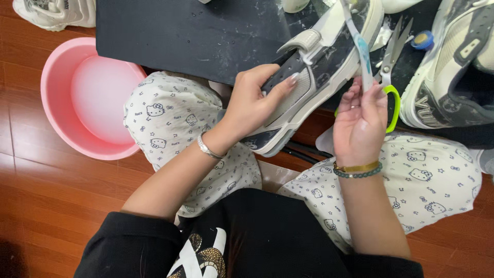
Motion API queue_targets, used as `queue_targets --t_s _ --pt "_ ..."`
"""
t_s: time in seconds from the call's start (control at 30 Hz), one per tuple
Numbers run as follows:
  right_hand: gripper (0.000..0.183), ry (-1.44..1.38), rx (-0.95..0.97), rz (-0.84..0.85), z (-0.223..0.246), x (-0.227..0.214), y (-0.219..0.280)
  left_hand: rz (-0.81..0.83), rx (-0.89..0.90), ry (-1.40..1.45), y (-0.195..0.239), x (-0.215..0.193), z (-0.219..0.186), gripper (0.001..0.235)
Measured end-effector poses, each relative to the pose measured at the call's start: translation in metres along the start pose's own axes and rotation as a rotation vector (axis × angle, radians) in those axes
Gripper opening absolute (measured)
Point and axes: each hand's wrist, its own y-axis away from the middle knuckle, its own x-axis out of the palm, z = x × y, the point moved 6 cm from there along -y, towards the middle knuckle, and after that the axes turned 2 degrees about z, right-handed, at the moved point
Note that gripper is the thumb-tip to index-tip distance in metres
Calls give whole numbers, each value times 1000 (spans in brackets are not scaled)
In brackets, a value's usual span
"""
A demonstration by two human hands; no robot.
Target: The person cleans a white and grey sneaker by hand, using a brush and cleaning solution. They scrub the shoe's exterior and interior, apply liquid from a bottle, and use scissors to cut the bottle's cap before continuing to scrub with a toothbrush.
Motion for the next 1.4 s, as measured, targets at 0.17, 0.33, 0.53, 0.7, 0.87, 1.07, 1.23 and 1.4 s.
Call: queue_targets --t_s 0.17,0.33,0.53,0.7,0.87,1.07,1.23,1.4 --pt "16 -40 -28 -35 -5 -5 7 -4 -35 32 -2 -3 -1 28" --pt "18 -30 -4 -32 -13 -6 12 -23 -3 147 -1 -6 0 32" --pt "11 -42 -45 -40 -20 -9 21 -24 -57 160 -1 -7 12 39" --pt "13 -24 -41 -76 -34 -11 33 -42 -84 189 0 -8 20 45" --pt "9 -63 -60 -49 -40 -12 45 -50 -105 239 1 -8 28 45" --pt "9 -44 -38 -79 -46 -16 55 -64 -122 275 2 -10 35 47" --pt "9 -87 -41 -54 -49 -20 55 -70 -119 249 5 -8 35 48" --pt "7 -160 -41 -46 -42 -25 48 -71 -107 231 10 -5 28 46"
